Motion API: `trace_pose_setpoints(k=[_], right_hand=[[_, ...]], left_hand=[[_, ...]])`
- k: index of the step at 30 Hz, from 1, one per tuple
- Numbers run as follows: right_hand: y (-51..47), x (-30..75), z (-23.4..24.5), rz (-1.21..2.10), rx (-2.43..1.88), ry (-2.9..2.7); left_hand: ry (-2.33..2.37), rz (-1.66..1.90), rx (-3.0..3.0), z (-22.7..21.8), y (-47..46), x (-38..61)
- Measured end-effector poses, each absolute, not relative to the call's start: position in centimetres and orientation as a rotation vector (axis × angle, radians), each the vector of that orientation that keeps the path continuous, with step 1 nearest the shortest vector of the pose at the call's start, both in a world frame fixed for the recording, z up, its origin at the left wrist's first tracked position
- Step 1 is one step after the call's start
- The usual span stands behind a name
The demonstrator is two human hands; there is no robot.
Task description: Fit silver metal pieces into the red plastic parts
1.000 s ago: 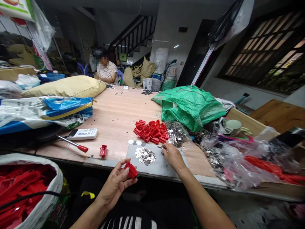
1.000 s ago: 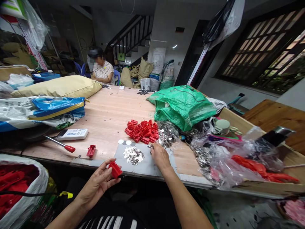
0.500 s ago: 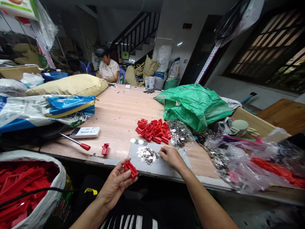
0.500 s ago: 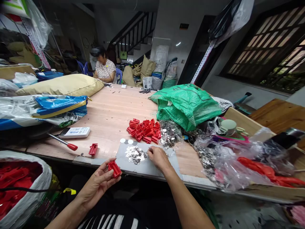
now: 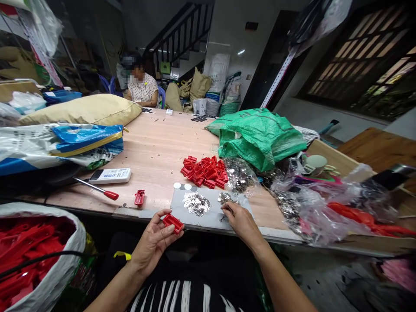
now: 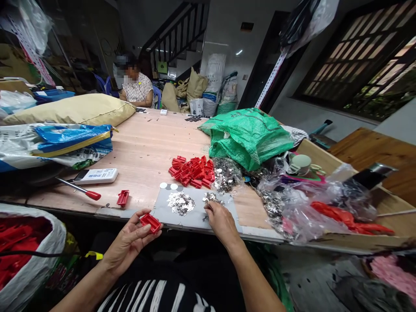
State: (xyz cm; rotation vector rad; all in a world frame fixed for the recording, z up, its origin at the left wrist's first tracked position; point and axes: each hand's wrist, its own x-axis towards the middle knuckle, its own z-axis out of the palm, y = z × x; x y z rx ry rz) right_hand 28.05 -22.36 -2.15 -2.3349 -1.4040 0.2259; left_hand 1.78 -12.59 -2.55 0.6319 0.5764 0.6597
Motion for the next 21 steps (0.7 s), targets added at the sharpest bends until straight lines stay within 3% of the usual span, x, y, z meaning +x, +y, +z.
trace_pose_setpoints(k=[15, 21], right_hand=[[-24.1, 25.7, -3.9, 0.128, -2.363, -1.423], [-22.8, 26.1, -3.6, 0.294, -2.189, -1.41]], left_hand=[[0.635, 0.655, 0.702, -1.9, -13.0, 2.4], [0.655, 0.674, 0.738, -1.9, -13.1, 2.7]])
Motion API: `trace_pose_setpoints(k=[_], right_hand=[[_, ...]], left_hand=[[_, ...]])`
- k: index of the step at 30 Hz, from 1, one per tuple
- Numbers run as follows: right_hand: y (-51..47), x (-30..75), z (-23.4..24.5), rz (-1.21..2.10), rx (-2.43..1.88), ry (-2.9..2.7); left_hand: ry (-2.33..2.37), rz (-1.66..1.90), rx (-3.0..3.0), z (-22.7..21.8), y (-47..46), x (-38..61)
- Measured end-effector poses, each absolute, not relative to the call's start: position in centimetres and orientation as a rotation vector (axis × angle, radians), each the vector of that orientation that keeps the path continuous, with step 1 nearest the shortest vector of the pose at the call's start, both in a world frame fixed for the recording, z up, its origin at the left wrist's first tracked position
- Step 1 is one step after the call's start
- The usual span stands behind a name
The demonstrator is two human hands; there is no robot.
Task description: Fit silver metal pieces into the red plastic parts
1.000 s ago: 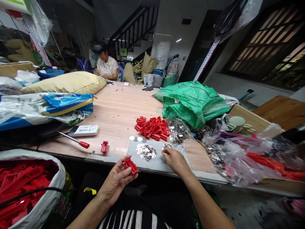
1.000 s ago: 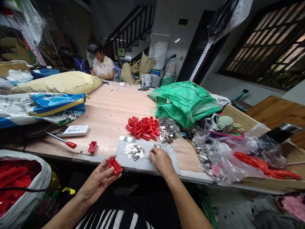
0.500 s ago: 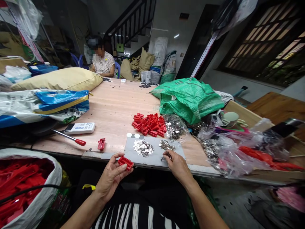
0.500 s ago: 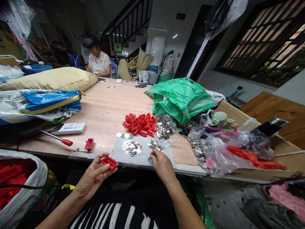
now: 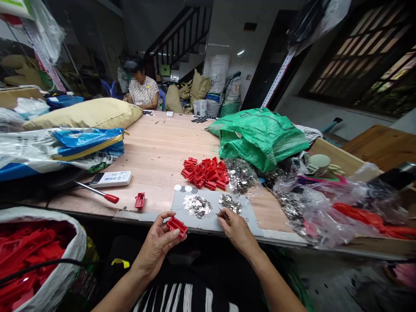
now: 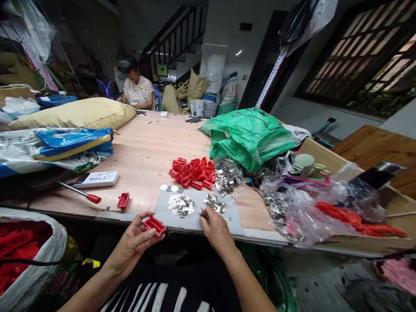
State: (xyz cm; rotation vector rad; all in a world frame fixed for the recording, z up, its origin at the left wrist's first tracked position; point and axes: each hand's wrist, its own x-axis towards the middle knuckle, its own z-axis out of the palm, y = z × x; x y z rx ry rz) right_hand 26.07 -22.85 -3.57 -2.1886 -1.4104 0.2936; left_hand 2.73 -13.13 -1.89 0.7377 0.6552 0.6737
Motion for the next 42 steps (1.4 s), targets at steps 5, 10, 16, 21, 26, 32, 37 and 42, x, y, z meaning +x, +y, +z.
trace_pose_setpoints(k=[5, 10, 16, 21, 26, 32, 37, 42], right_hand=[[-22.9, 27.0, -3.6, 0.187, -2.17, -1.342], [-23.5, 26.8, -3.8, 0.218, -2.226, -1.341], [-23.4, 25.9, -4.5, 0.167, -2.314, -1.337], [-23.3, 25.6, -4.1, 0.179, -2.202, -1.309], [-23.0, 23.4, -2.2, 0.442, -1.901, -1.233], [-22.2, 20.4, -0.1, 0.501, -1.725, -1.288], [-21.3, 19.8, 0.0, 0.457, -1.698, -1.332], [-20.6, 19.6, -0.6, 0.383, -1.659, -1.434]], left_hand=[[0.66, 0.677, 0.798, -1.6, -13.1, 2.7], [0.597, 0.671, 0.974, -1.7, -13.1, 4.2], [0.563, 0.631, 1.049, -2.2, -13.3, 5.4], [0.605, 0.743, 1.118, -2.4, -13.4, 4.8], [0.697, 0.9, 1.166, -2.3, -13.7, 4.3], [0.689, 0.903, 1.235, -2.4, -12.9, 4.2], [0.543, 0.568, 0.84, -1.7, -11.9, 4.3], [0.455, 0.425, 0.608, -1.7, -12.0, 3.8]])
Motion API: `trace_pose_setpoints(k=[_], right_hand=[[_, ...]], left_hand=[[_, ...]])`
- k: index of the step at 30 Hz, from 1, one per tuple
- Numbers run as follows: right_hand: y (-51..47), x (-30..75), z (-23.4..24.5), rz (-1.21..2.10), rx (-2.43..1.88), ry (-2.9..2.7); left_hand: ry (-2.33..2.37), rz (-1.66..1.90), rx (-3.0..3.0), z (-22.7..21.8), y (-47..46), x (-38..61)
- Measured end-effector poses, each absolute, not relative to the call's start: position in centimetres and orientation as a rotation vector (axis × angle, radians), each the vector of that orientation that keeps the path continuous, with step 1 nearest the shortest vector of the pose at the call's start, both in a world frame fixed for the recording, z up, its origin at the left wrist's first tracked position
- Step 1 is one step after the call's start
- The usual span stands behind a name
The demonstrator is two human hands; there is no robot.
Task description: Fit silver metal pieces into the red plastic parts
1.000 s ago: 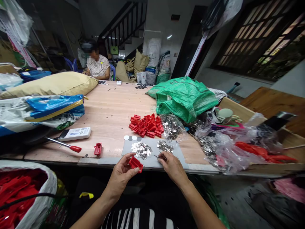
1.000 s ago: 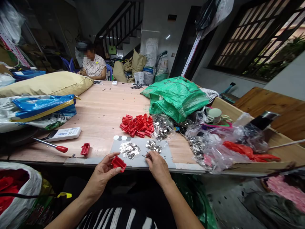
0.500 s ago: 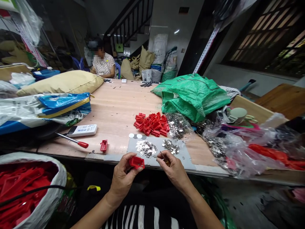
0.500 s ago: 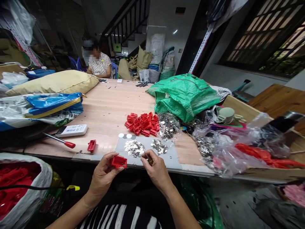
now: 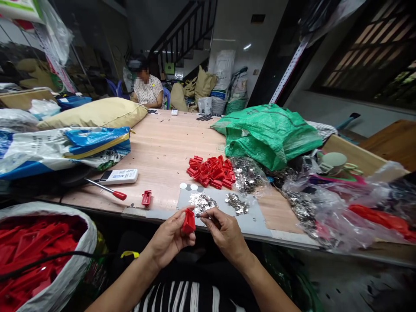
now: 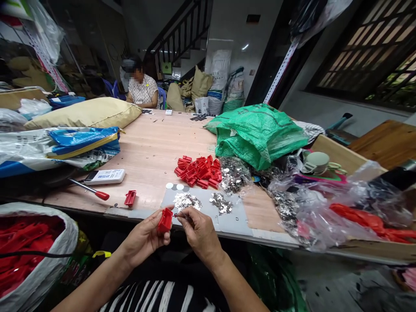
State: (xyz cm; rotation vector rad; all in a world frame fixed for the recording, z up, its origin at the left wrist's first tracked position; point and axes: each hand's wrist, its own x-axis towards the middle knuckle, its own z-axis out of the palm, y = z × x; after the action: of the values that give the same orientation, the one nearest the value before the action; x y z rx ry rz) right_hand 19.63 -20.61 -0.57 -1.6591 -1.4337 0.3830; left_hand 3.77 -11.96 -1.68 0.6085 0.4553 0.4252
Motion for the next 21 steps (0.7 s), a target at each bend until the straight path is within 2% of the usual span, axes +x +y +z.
trace_pose_setpoints(k=[12, 21], right_hand=[[-20.5, 20.6, -0.4, 0.228, -1.488, -1.814], [-20.6, 21.0, 0.2, 0.172, -1.549, -1.991]], left_hand=[[0.429, 0.335, 0.527, -1.8, -12.6, 3.9], [0.443, 0.333, 0.554, -2.3, -12.8, 4.2]])
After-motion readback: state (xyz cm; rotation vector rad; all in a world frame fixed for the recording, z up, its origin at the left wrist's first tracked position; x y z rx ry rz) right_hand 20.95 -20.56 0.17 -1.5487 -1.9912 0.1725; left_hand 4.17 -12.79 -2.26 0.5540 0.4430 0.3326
